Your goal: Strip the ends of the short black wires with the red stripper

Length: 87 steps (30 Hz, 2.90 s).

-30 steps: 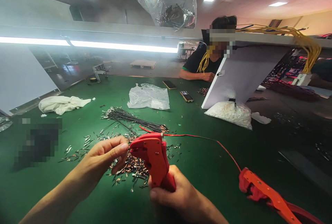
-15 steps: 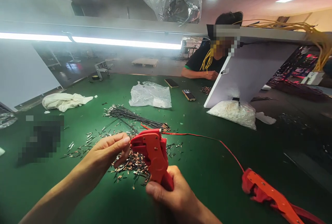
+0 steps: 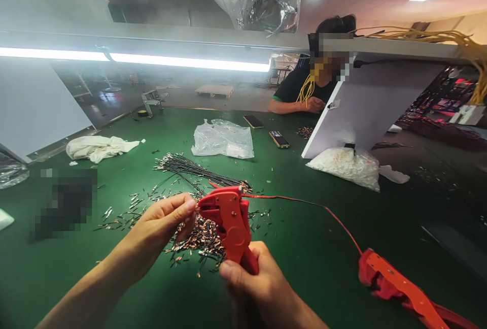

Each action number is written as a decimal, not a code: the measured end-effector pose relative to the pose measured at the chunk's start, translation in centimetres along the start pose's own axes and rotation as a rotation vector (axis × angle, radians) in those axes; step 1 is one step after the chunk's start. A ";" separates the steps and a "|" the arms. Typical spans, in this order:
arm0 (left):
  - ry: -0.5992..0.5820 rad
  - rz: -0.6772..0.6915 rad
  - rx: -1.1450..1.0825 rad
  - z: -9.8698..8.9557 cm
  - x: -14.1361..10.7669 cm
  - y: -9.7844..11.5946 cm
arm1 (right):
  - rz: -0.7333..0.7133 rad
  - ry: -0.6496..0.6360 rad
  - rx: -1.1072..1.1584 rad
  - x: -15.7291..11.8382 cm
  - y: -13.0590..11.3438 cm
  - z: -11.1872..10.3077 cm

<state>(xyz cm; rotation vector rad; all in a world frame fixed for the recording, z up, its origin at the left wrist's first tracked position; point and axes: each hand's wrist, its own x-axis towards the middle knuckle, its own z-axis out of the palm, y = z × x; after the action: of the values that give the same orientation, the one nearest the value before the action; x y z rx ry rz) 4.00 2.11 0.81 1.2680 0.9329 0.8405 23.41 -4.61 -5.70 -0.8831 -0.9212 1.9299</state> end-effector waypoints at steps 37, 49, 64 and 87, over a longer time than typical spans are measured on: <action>-0.163 0.100 0.079 -1.5 -0.1 0.0 | 0.009 -0.050 -0.292 -1.0 -0.8 0.8; -0.147 -0.022 -0.176 -1.0 0.4 -1.8 | 0.031 0.206 -0.073 -1.0 0.0 1.9; -0.080 0.048 -0.149 -0.6 0.1 -0.6 | -0.070 -0.178 -0.094 0.3 -0.6 1.3; -0.016 0.063 -0.113 -0.3 0.0 -0.7 | -0.045 -0.180 -0.048 0.0 0.2 0.7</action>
<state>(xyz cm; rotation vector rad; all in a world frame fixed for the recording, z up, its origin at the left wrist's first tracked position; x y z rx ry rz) 3.69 2.15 0.04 1.2099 0.8249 0.9178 22.82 -4.90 -5.50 -0.7177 -1.0875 1.9791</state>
